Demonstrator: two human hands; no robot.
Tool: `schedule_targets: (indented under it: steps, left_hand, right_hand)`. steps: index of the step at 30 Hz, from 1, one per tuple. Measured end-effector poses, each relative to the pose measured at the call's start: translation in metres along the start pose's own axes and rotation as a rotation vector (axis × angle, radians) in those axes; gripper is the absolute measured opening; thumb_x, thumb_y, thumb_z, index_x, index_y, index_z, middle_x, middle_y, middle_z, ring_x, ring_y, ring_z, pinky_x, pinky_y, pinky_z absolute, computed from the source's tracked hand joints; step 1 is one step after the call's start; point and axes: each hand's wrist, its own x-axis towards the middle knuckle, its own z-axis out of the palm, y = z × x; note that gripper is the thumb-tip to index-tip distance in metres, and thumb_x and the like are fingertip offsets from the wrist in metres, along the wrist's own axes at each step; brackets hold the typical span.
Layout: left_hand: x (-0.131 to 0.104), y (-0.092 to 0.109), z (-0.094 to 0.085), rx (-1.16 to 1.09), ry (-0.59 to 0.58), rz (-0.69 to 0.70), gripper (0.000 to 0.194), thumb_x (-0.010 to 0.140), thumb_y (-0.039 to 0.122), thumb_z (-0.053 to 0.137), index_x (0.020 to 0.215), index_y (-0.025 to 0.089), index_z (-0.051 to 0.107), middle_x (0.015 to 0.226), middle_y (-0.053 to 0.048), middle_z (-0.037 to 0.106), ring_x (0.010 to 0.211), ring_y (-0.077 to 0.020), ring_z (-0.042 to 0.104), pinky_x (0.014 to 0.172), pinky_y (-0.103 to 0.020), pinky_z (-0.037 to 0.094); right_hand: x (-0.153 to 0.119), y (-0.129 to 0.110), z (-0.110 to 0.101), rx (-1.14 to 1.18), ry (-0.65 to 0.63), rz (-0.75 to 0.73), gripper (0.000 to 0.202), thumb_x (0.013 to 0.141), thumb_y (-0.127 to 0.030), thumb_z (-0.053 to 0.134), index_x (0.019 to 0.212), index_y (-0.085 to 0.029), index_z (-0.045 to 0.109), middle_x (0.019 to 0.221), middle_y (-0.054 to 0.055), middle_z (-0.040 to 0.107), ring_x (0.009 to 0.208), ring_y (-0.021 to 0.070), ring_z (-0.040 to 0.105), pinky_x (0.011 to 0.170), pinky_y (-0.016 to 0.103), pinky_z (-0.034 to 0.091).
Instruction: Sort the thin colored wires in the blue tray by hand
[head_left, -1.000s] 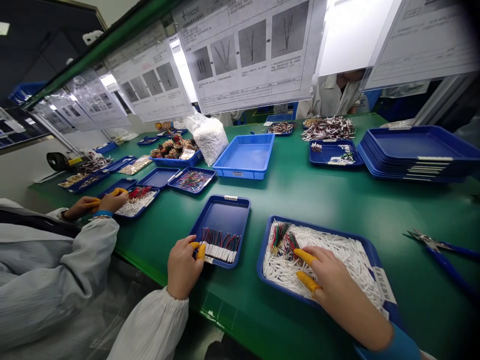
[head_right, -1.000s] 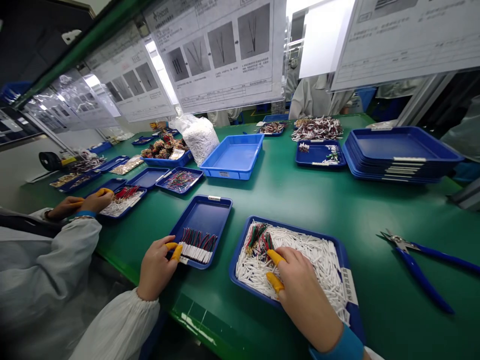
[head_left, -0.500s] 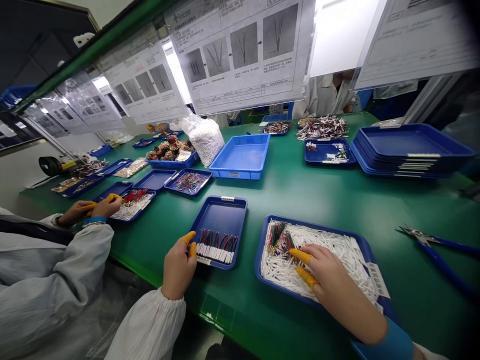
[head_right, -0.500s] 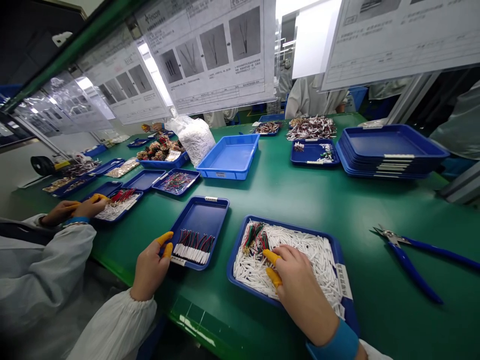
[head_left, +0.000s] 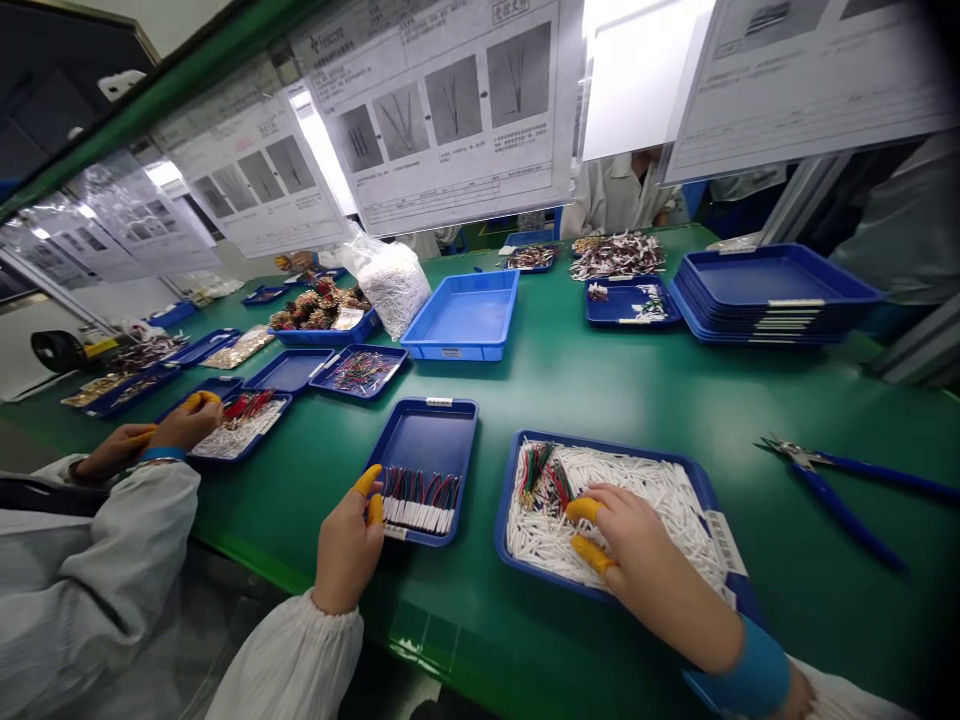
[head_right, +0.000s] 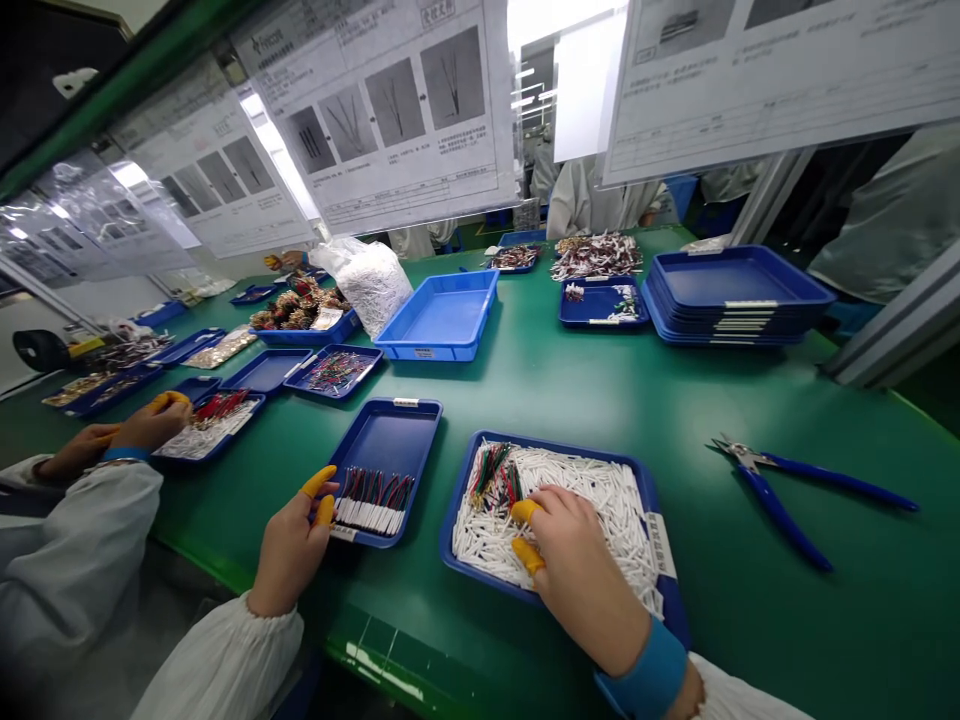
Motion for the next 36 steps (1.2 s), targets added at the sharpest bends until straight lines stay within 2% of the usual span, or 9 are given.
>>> schedule_targets:
  steps: [5, 8, 11, 13, 17, 23, 26, 33, 36]
  left_hand:
    - [0.002, 0.011, -0.003, -0.078, 0.024, 0.030, 0.033, 0.079, 0.023, 0.040, 0.104, 0.012, 0.058, 0.086, -0.010, 0.070, 0.055, -0.0185, 0.063, 0.048, -0.027, 0.048]
    - [0.003, 0.042, -0.001, -0.250, 0.023, 0.171, 0.031, 0.080, 0.023, 0.043, 0.105, 0.011, 0.057, 0.092, -0.012, 0.068, 0.076, -0.0214, 0.064, 0.064, -0.030, 0.052]
    - [0.005, 0.089, 0.003, -0.381, -0.144, 0.456, 0.028, 0.080, 0.014, 0.042, 0.101, 0.012, 0.059, 0.097, -0.012, 0.065, 0.089, -0.0216, 0.060, 0.079, -0.033, 0.048]
    - [0.006, 0.119, 0.006, -0.358, -0.288, 0.590, 0.025, 0.078, 0.013, 0.045, 0.097, 0.016, 0.062, 0.096, -0.010, 0.065, 0.086, -0.0218, 0.058, 0.078, -0.035, 0.047]
    - [0.010, 0.156, 0.016, -0.262, -0.464, 0.664, 0.018, 0.074, 0.010, 0.050, 0.077, 0.019, 0.065, 0.080, -0.007, 0.064, 0.074, -0.0218, 0.055, 0.069, -0.036, 0.046]
    - [0.004, 0.160, 0.034, -0.441, -0.445, 0.570, 0.022, 0.074, 0.007, 0.049, 0.087, 0.017, 0.065, 0.088, -0.008, 0.061, 0.082, -0.0217, 0.053, 0.076, -0.037, 0.044]
    - [-0.002, 0.161, 0.036, -0.491, -0.459, 0.563, 0.023, 0.072, 0.004, 0.050, 0.086, 0.016, 0.064, 0.089, -0.008, 0.061, 0.083, -0.0215, 0.052, 0.078, -0.037, 0.043]
    - [-0.005, 0.163, 0.037, -0.473, -0.511, 0.578, 0.021, 0.074, 0.006, 0.049, 0.085, 0.014, 0.065, 0.085, -0.008, 0.060, 0.078, -0.0204, 0.050, 0.075, -0.036, 0.042]
    - [-0.004, 0.163, 0.039, -0.488, -0.517, 0.591, 0.023, 0.073, 0.005, 0.050, 0.087, 0.014, 0.065, 0.086, -0.008, 0.061, 0.079, -0.0200, 0.050, 0.077, -0.036, 0.041]
  right_hand:
    - [0.004, -0.004, -0.007, 0.053, -0.038, 0.003, 0.036, 0.065, 0.000, 0.047, 0.092, -0.016, 0.064, 0.097, 0.011, 0.062, 0.103, 0.0289, 0.049, 0.091, 0.049, 0.038]
    - [0.006, -0.006, -0.011, 0.102, -0.038, 0.032, 0.032, 0.069, -0.001, 0.047, 0.093, -0.015, 0.063, 0.097, 0.012, 0.062, 0.102, 0.0279, 0.050, 0.091, 0.048, 0.039]
    - [0.006, -0.006, -0.013, 0.152, -0.019, 0.076, 0.032, 0.070, -0.001, 0.046, 0.094, -0.013, 0.063, 0.097, 0.013, 0.062, 0.101, 0.0269, 0.051, 0.092, 0.046, 0.039]
    - [0.005, -0.005, -0.015, 0.193, 0.004, 0.087, 0.032, 0.070, 0.000, 0.045, 0.092, -0.014, 0.064, 0.095, 0.012, 0.062, 0.099, 0.0257, 0.052, 0.091, 0.045, 0.040]
    - [0.004, -0.001, -0.018, 0.271, 0.056, 0.111, 0.034, 0.067, 0.001, 0.044, 0.088, -0.016, 0.064, 0.093, 0.010, 0.062, 0.094, 0.0238, 0.055, 0.087, 0.041, 0.044]
    - [0.004, 0.002, -0.022, 0.406, 0.117, 0.245, 0.023, 0.069, -0.005, 0.049, 0.083, -0.017, 0.062, 0.088, 0.008, 0.064, 0.085, 0.0223, 0.059, 0.078, 0.037, 0.049]
    - [0.005, 0.000, -0.025, 0.402, 0.082, 0.315, 0.019, 0.070, -0.007, 0.049, 0.081, -0.016, 0.062, 0.083, 0.009, 0.064, 0.081, 0.0223, 0.059, 0.074, 0.037, 0.049]
    - [0.005, -0.003, -0.017, 0.187, 0.060, 0.179, 0.039, 0.066, 0.003, 0.044, 0.099, -0.010, 0.061, 0.097, 0.013, 0.060, 0.093, 0.0248, 0.051, 0.085, 0.039, 0.042]
    - [0.005, -0.002, -0.012, 0.091, 0.021, 0.163, 0.044, 0.065, 0.006, 0.039, 0.099, -0.011, 0.061, 0.087, 0.012, 0.062, 0.084, 0.0251, 0.052, 0.076, 0.040, 0.044]
